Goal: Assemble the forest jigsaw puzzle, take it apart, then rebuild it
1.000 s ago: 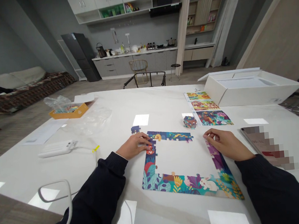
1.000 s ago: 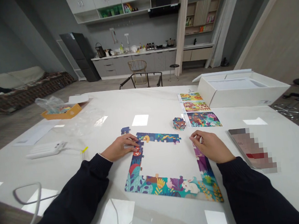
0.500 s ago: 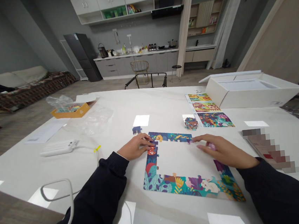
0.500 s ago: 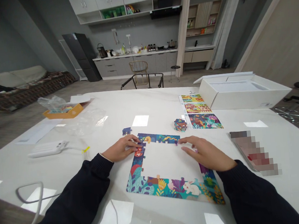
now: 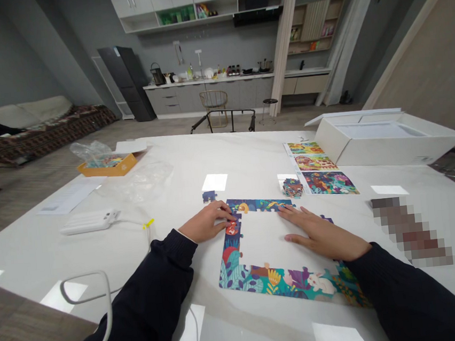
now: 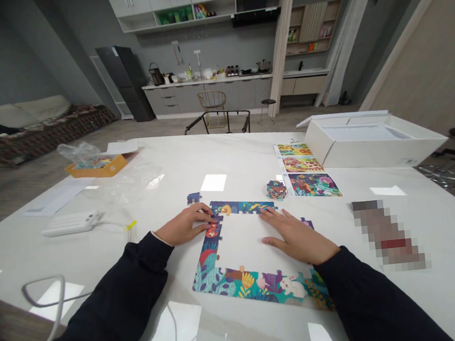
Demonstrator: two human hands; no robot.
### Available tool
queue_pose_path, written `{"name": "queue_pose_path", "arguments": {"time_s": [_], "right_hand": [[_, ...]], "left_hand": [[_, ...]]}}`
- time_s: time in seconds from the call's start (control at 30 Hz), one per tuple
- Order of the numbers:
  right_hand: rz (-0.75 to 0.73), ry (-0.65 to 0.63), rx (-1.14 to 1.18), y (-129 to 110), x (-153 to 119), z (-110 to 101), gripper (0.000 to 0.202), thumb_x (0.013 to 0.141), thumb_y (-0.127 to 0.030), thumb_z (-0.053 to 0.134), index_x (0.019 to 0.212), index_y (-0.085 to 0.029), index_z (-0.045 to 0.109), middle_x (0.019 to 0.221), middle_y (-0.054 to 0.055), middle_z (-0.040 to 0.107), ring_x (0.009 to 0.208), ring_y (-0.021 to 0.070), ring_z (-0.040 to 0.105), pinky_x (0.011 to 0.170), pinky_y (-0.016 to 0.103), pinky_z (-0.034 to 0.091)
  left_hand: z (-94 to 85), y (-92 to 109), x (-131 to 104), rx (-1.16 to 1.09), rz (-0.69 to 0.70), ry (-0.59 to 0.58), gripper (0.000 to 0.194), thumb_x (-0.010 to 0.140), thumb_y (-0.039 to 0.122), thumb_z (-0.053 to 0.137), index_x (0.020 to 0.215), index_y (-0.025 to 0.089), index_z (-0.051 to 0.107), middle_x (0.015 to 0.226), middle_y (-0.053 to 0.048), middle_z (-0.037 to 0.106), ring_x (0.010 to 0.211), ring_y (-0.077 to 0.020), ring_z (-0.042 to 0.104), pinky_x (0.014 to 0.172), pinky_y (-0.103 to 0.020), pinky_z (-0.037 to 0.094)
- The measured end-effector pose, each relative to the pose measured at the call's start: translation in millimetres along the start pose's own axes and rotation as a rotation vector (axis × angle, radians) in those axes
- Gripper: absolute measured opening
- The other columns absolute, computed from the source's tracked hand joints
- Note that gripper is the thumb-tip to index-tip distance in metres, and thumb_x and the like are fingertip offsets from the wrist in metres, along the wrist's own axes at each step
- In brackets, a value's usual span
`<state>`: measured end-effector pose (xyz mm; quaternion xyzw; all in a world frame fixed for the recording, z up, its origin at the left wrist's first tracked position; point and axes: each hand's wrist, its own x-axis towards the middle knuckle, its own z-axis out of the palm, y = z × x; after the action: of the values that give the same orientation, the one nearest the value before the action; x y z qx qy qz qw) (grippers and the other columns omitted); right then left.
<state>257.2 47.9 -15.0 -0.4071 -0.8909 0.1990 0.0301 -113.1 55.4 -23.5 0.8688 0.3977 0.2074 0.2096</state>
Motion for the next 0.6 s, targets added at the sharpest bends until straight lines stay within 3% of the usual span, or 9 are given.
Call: {"name": "queue_pose_path", "arguments": {"time_s": [0.27, 0.47, 0.6], "right_hand": [[-0.009, 0.008, -0.008, -1.8, -2.3, -0.2, 0.075, 0.102, -0.067, 0.040, 0.162, -0.021, 0.037, 0.169, 0.010, 0.031, 0.158, 0.0292, 0.024, 0.130, 0.054, 0.018], [0.024, 0.203, -0.116, 8.4, -15.6, -3.4, 0.068, 0.101, -0.064, 0.045, 0.149, -0.017, 0.055, 0.154, 0.018, 0.054, 0.140, 0.0364, 0.053, 0.118, 0.057, 0.042], [0.004, 0.232, -0.128, 8.3, -19.0, -5.4, 0.062, 0.102, -0.061, 0.047, 0.146, -0.018, 0.058, 0.144, 0.017, 0.063, 0.133, 0.0363, 0.057, 0.112, 0.057, 0.048]], "left_hand": [[1.2, 1.3, 0.4, 0.006, 0.012, 0.007, 0.022, 0.097, 0.022, 0.062, 0.110, 0.026, 0.079, 0.117, -0.009, 0.064, 0.110, -0.0241, 0.063, 0.101, -0.040, 0.053], [8.5, -6.8, -0.1, 0.017, -0.005, 0.161, 0.035, 0.103, 0.017, 0.044, 0.129, 0.022, 0.066, 0.128, -0.012, 0.065, 0.123, -0.0263, 0.060, 0.110, -0.046, 0.049], [13.6, -13.6, -2.6, -0.011, -0.046, 0.182, 0.047, 0.101, 0.011, 0.038, 0.145, 0.022, 0.048, 0.140, -0.011, 0.063, 0.133, -0.0254, 0.056, 0.116, -0.048, 0.045]]}}
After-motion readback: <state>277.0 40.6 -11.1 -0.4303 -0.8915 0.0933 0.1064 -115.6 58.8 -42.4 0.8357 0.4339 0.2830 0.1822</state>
